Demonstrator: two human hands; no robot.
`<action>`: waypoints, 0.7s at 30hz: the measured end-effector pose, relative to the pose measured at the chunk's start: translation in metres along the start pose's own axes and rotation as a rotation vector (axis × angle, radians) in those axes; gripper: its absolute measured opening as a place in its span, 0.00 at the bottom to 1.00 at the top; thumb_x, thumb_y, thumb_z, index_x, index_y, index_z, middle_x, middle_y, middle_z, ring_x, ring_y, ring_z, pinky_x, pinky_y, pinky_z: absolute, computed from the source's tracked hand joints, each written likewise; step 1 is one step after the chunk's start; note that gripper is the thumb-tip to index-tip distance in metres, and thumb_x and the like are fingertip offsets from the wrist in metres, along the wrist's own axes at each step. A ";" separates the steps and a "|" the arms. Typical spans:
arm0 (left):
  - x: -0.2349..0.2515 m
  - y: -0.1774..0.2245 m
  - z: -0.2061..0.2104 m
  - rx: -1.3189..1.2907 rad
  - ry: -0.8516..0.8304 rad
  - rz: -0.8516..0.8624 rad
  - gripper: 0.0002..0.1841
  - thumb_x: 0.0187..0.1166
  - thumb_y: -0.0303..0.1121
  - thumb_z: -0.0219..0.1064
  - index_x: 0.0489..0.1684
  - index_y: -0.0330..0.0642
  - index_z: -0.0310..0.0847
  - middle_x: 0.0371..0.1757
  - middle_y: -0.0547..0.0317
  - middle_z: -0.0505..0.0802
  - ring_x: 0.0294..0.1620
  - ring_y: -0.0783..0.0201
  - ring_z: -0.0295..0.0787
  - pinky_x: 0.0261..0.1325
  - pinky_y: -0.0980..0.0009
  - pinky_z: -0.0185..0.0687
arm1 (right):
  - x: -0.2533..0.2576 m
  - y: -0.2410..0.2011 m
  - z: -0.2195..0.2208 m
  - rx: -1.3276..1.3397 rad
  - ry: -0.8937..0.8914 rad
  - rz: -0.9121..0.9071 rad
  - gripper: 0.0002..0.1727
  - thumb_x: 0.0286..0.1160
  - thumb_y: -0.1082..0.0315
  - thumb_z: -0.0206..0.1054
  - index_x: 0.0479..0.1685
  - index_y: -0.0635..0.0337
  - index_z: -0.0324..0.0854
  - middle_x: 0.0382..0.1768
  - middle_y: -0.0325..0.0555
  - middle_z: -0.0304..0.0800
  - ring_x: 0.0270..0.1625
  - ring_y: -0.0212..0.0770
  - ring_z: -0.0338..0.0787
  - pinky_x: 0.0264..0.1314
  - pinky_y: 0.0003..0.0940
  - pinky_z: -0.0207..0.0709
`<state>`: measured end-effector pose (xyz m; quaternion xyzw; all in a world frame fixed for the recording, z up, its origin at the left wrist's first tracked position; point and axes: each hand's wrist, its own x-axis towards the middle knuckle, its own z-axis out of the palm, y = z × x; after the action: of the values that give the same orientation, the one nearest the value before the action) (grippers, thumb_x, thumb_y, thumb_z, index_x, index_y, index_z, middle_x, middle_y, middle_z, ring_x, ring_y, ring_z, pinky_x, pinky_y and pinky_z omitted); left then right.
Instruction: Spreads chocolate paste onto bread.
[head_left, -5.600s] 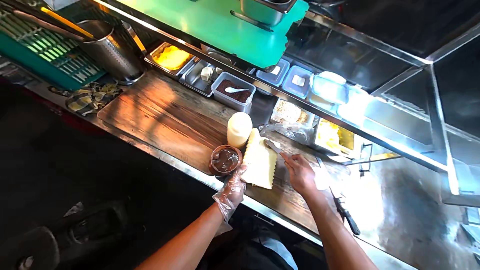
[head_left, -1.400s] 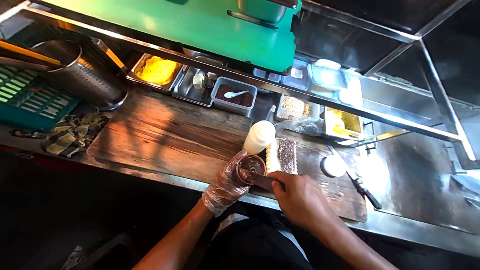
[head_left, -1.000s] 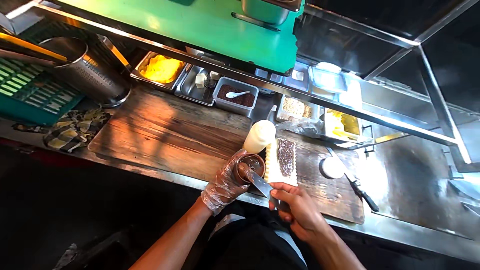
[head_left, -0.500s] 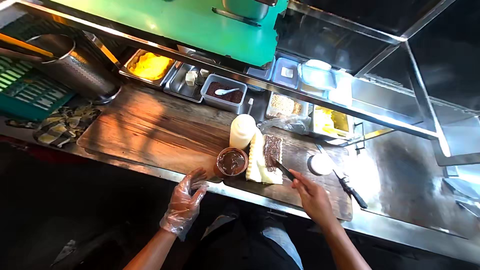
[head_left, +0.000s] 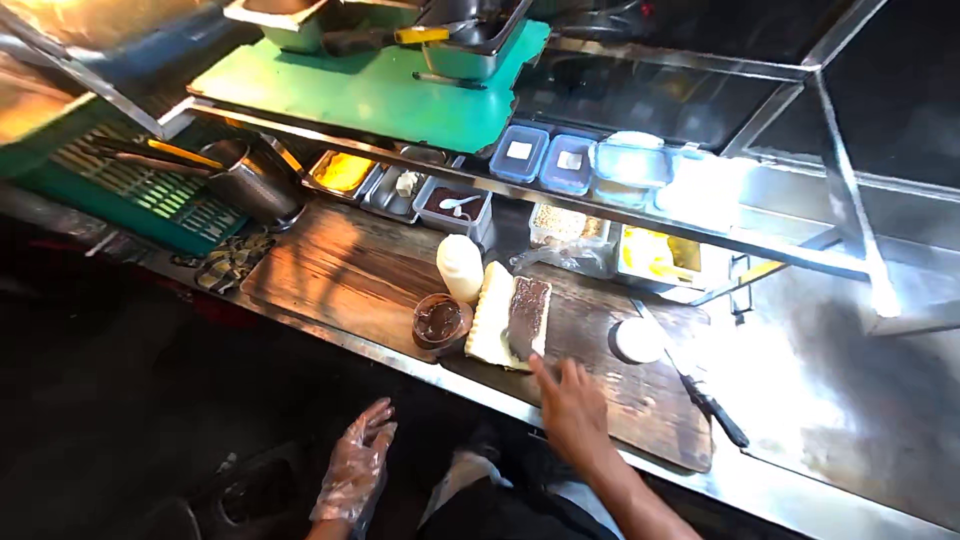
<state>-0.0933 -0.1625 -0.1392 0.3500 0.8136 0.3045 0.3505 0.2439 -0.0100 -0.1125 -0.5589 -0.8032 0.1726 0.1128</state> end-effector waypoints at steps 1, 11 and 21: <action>-0.007 -0.003 0.001 0.008 0.010 -0.008 0.27 0.78 0.34 0.69 0.79 0.44 0.76 0.68 0.53 0.91 0.60 0.62 0.93 0.63 0.61 0.91 | -0.014 -0.003 -0.005 -0.023 -0.002 -0.051 0.28 0.76 0.65 0.61 0.76 0.30 0.81 0.51 0.53 0.89 0.50 0.55 0.91 0.35 0.49 0.85; -0.102 -0.038 0.012 0.204 -0.033 -0.298 0.25 0.82 0.38 0.68 0.78 0.43 0.78 0.65 0.48 0.92 0.63 0.57 0.92 0.70 0.54 0.86 | -0.022 0.056 -0.020 -0.085 0.010 -0.130 0.30 0.75 0.65 0.61 0.78 0.29 0.79 0.53 0.54 0.88 0.51 0.57 0.90 0.36 0.51 0.83; -0.065 -0.048 0.001 0.320 -0.240 -0.273 0.23 0.83 0.42 0.67 0.75 0.47 0.81 0.64 0.52 0.93 0.65 0.58 0.90 0.73 0.53 0.83 | -0.051 0.031 0.000 -0.030 0.128 -0.052 0.29 0.72 0.68 0.64 0.74 0.32 0.83 0.54 0.53 0.90 0.51 0.55 0.92 0.38 0.50 0.87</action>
<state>-0.0768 -0.2403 -0.1524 0.3217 0.8436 0.0777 0.4228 0.2886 -0.0483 -0.1242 -0.5495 -0.8110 0.1215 0.1599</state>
